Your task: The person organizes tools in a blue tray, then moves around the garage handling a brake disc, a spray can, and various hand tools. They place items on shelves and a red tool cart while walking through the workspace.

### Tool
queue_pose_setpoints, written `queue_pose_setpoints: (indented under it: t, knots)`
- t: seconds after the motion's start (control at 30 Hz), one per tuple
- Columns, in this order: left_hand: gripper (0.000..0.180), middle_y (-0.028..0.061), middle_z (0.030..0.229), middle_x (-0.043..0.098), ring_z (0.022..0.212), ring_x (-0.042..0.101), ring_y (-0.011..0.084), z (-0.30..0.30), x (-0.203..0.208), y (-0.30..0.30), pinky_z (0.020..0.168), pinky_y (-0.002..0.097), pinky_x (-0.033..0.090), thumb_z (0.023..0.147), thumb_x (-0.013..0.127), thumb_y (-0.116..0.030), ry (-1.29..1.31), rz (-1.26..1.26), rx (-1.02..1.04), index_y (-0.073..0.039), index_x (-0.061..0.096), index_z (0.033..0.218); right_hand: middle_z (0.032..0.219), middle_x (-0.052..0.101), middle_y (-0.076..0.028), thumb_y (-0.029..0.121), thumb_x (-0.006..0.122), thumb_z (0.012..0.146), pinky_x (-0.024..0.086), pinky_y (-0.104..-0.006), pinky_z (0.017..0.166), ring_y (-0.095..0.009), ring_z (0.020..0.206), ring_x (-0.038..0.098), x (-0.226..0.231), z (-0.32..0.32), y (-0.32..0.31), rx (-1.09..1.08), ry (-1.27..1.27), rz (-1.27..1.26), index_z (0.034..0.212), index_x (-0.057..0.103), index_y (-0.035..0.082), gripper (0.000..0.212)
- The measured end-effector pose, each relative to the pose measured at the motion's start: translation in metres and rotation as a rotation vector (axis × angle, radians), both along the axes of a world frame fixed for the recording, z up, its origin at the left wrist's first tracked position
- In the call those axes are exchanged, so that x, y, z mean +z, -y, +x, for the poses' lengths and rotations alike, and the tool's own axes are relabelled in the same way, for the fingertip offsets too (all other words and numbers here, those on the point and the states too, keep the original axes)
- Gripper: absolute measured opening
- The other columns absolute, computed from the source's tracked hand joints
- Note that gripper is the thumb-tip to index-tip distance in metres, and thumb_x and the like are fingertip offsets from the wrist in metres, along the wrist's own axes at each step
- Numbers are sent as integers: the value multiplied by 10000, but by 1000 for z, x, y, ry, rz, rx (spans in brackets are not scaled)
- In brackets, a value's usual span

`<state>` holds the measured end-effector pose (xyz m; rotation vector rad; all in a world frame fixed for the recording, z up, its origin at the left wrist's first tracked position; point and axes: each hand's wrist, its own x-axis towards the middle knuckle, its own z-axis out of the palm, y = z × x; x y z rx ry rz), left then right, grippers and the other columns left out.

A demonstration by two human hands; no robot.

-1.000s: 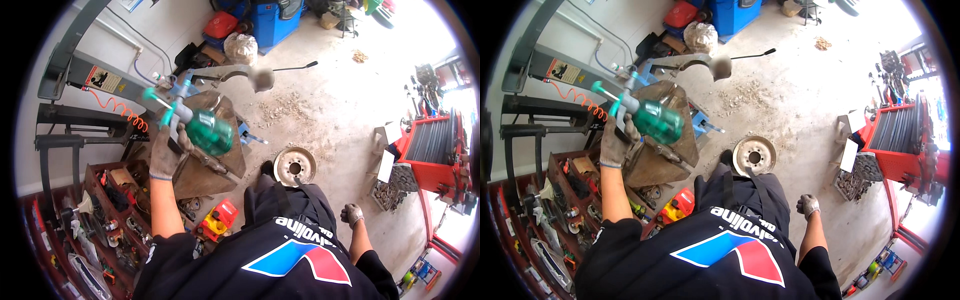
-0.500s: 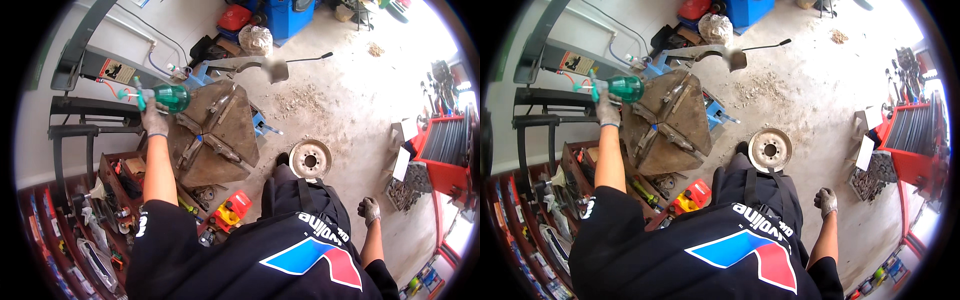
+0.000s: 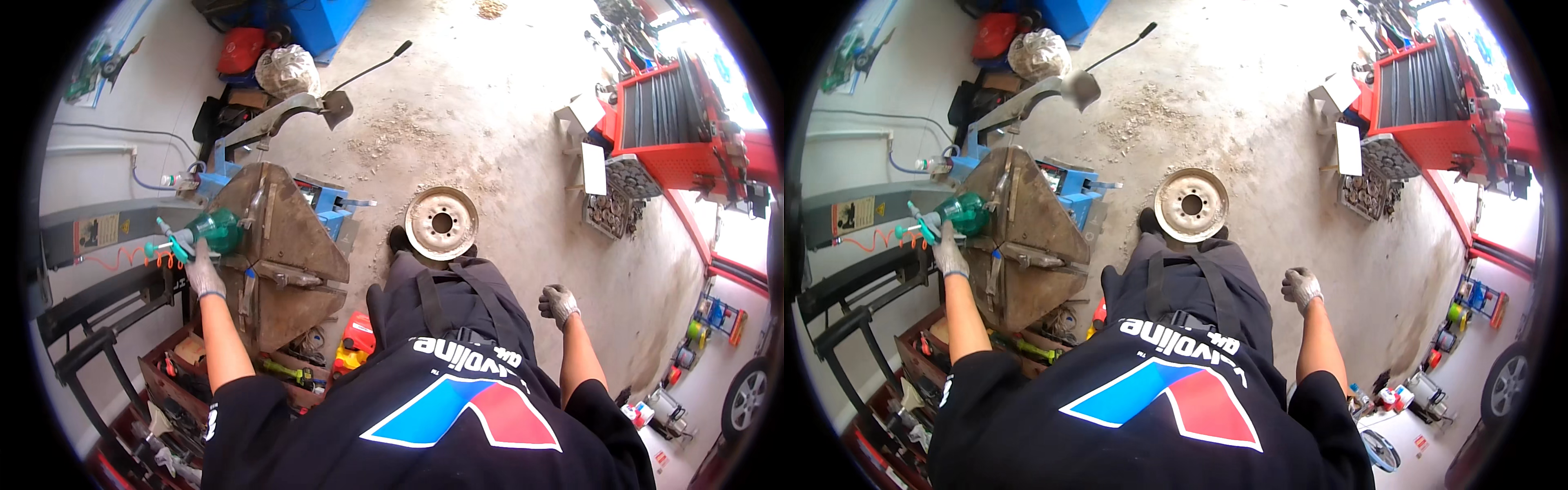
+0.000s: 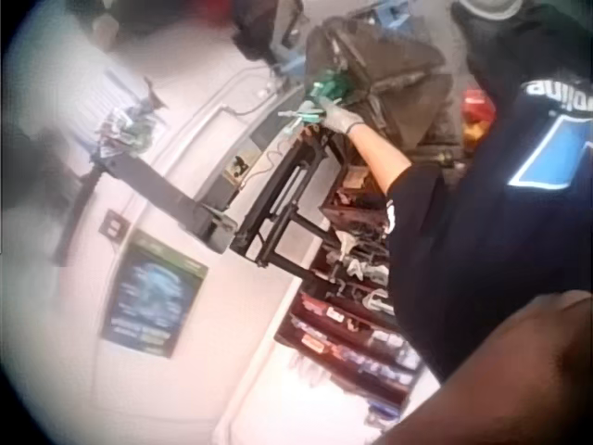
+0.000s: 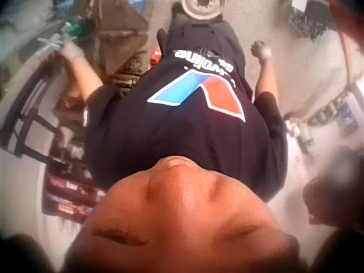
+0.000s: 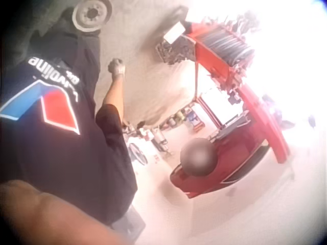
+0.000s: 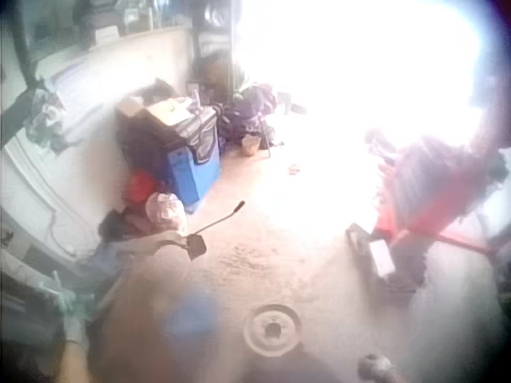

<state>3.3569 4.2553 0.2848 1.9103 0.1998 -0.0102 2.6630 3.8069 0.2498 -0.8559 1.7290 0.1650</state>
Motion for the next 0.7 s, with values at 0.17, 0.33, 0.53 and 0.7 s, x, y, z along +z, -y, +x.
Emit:
queue_pose_setpoints:
  t: [0.17,0.33,0.53,0.7]
  knots:
    - [347,48,934,610,741,567,149,-81,-4,-30,658,310,484,967,677,-289,-207,296,49,-19,613,1176,825,611,-57,156,574,977,459,-301,511,-139,594,565,-32,26,23,42,151,35,1208,553,9,275]
    - [195,206,1024,696,977,670,349,-257,12,26,907,450,519,954,604,-163,-222,899,-586,-2,630,1060,801,604,-42,160,615,964,459,-312,521,-144,593,560,-67,86,46,143,88,84,1183,590,9,267]
    - [438,335,1129,668,1097,638,496,-390,-62,-21,948,535,502,917,644,-297,-982,1100,-631,37,616,1198,1107,749,-212,306,633,921,563,-401,889,-324,971,733,-295,159,58,901,57,-50,1200,712,5,418]
    - [277,186,898,739,840,739,326,-503,-99,-104,766,445,587,925,644,-292,-1327,1167,-696,-72,704,1084,1291,656,-306,302,603,897,483,-455,1080,-411,1268,609,-536,237,-2,1191,-24,79,1329,636,23,515]
